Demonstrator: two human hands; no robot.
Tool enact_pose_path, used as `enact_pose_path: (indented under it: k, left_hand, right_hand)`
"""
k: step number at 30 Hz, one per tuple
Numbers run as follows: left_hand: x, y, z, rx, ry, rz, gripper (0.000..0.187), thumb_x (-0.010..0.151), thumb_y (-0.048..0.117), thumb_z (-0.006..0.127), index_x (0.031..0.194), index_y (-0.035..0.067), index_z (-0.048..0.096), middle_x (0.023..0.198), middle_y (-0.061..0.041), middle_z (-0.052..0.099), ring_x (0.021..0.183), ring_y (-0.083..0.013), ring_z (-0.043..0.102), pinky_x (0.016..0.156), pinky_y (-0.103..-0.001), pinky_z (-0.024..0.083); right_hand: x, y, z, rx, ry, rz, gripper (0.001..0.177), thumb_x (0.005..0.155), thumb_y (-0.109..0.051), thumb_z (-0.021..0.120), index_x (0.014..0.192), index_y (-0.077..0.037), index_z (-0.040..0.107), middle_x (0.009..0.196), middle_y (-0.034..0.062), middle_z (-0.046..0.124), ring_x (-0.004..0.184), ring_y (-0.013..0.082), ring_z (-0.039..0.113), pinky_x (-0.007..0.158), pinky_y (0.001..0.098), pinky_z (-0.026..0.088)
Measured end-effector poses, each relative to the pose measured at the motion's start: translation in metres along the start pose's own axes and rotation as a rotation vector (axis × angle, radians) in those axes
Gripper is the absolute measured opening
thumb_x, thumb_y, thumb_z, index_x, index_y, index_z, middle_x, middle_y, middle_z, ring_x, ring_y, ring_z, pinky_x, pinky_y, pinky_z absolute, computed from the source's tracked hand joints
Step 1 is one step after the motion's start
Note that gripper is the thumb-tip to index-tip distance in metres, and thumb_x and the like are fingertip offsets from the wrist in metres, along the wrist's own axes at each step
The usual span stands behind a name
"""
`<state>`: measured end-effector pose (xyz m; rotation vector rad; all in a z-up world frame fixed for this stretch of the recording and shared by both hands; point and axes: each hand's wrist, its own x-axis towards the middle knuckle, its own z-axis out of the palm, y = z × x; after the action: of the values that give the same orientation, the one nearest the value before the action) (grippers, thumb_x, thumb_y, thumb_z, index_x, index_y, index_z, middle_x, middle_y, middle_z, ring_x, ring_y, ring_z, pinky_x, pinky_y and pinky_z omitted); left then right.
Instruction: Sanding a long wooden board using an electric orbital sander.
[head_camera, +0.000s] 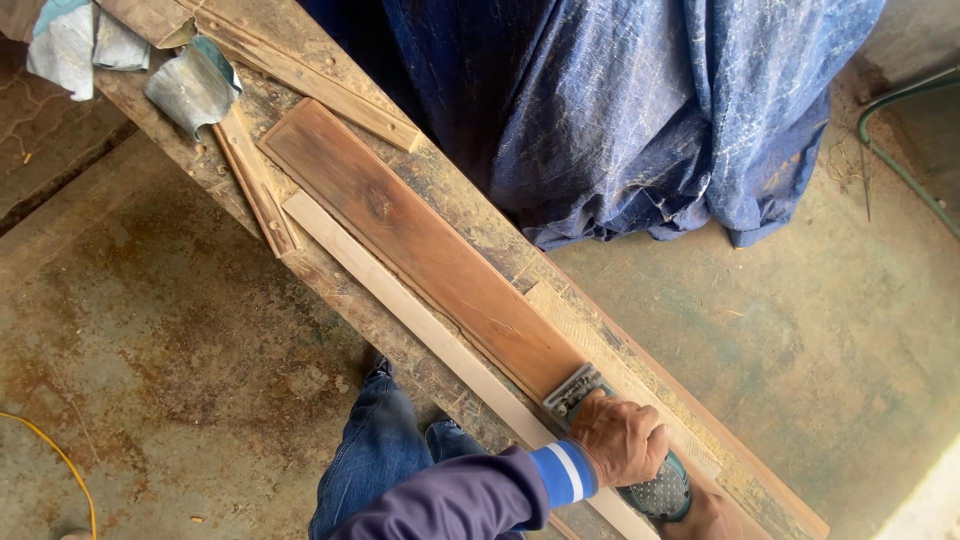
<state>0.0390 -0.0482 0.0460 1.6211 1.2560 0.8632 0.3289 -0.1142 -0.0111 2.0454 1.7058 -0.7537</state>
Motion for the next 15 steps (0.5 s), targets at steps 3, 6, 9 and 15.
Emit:
enact_pose_path:
  k: [3, 6, 9, 15]
  left_hand:
    - [0.007, -0.009, -0.024, 0.029, 0.091, -0.002, 0.032, 0.1, 0.028, 0.053, 0.077, 0.008, 0.063, 0.073, -0.017, 0.068, 0.068, -0.0343, 0.067, 0.073, -0.048, 0.047]
    - [0.015, -0.02, -0.055, 0.03, 0.175, 0.012, 0.031, 0.1, 0.028, 0.054, 0.077, 0.009, 0.063, 0.074, -0.016, 0.069, 0.068, -0.034, 0.067, 0.072, -0.048, 0.047]
    - [0.024, -0.033, -0.09, 0.045, 0.133, -0.02, 0.033, 0.1, 0.029, 0.052, 0.075, 0.01, 0.062, 0.066, -0.016, 0.067, 0.061, -0.0315, 0.066, 0.069, -0.048, 0.047]
    - [0.039, -0.07, -0.157, 0.039, 0.235, 0.047, 0.037, 0.103, 0.029, 0.049, 0.073, 0.011, 0.062, 0.059, -0.014, 0.065, 0.052, -0.027, 0.065, 0.06, -0.043, 0.049]
  right_hand:
    - [-0.014, -0.086, -0.049, 0.145, 0.046, -0.121, 0.088, 0.055, -0.023, 0.093, 0.138, -0.018, 0.064, 0.11, 0.0177, 0.077, 0.109, 0.0323, 0.073, 0.095, 0.0446, 0.056]
    - [-0.006, -0.123, -0.053, -0.026, 0.011, 0.007, 0.064, 0.063, -0.031, 0.094, 0.121, -0.017, 0.071, 0.096, 0.0169, 0.081, 0.095, 0.033, 0.08, 0.09, 0.0433, 0.062]
    - [-0.003, -0.167, -0.062, -0.029, 0.071, -0.099, 0.057, 0.062, -0.035, 0.091, 0.112, -0.014, 0.072, 0.083, 0.0172, 0.079, 0.082, 0.0349, 0.08, 0.079, 0.046, 0.062]
    - [0.034, -0.218, -0.055, -0.058, 0.038, -0.215, 0.048, 0.071, -0.042, 0.082, 0.105, -0.01, 0.07, 0.078, 0.0102, 0.079, 0.066, 0.027, 0.076, 0.064, 0.0394, 0.065]
